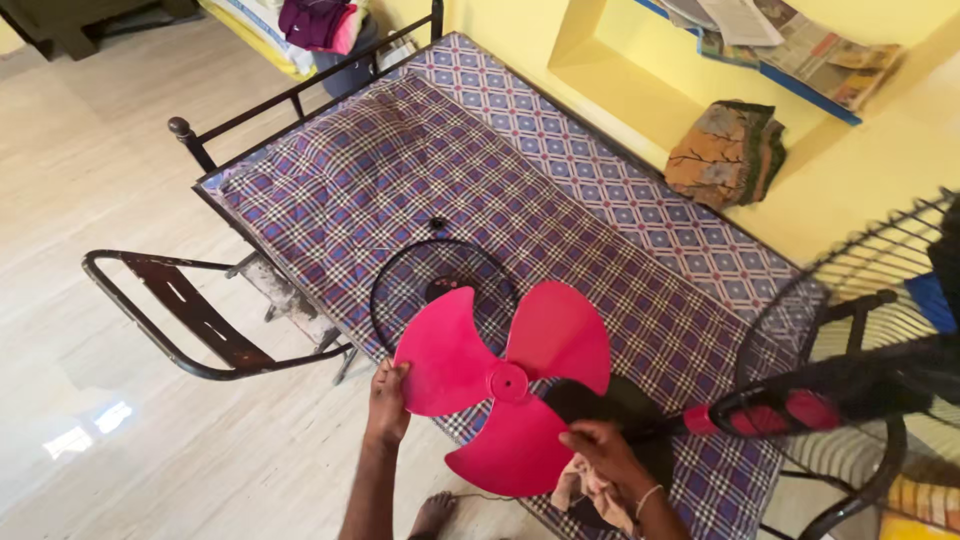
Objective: The person assembles a pedestal fan by first tightening the central hub cap with a cloth, then attaching the red fan blades to the motor shaft, and finally securing the blades with the hub cap.
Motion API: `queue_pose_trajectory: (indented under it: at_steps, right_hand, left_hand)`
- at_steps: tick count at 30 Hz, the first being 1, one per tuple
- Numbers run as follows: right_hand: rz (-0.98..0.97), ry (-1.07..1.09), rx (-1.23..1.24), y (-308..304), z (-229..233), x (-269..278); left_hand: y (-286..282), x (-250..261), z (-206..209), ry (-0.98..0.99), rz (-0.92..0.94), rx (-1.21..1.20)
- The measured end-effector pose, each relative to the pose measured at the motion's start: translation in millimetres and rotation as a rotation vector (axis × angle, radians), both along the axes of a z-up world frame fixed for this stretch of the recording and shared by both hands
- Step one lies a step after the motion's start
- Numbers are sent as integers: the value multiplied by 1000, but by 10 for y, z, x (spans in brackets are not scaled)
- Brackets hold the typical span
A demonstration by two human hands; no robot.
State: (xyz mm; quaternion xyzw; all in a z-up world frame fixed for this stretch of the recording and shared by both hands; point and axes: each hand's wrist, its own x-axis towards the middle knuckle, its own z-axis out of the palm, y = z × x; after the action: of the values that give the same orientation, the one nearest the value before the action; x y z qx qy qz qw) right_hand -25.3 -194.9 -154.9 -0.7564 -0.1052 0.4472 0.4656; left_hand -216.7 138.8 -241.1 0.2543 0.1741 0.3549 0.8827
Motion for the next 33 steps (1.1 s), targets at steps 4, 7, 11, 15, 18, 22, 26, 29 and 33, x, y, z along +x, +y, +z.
queue_pose_trajectory:
  at_steps: [4, 7, 11, 15, 18, 22, 26, 29, 33]
  right_hand:
    - [122, -275, 82, 54, 118, -177]
    - [143, -652, 263, 106, 422, -265]
    - [88, -889, 216, 199, 1021, -409]
    - [30, -935, 234, 237, 1617, -644]
    - [41, -1101, 310, 207, 1898, -806]
    - [-9, -1194, 358, 106, 2007, -1002]
    - [-221, -1190, 334, -140, 1986, -1130]
    - [-379, -1269, 437, -419, 1982, -1156]
    - [-554, -1280, 398, -823, 2026, -1242]
  left_hand:
    - [-64, -89, 142, -27, -27, -78]
    - [-41, -133, 130, -138, -12, -156]
    - [154, -192, -70, -328, -152, -248]
    - [379, -148, -56, -393, -232, -103]
    - [512, -108, 25, -445, -254, -64]
    - [673, 31, 390, -463, -258, 297]
    - [696, 284, 1116, -556, -462, 571]
    - [488, 451, 1689, -650, -577, 712]
    - [31, 527, 2318, -726, -743, 821]
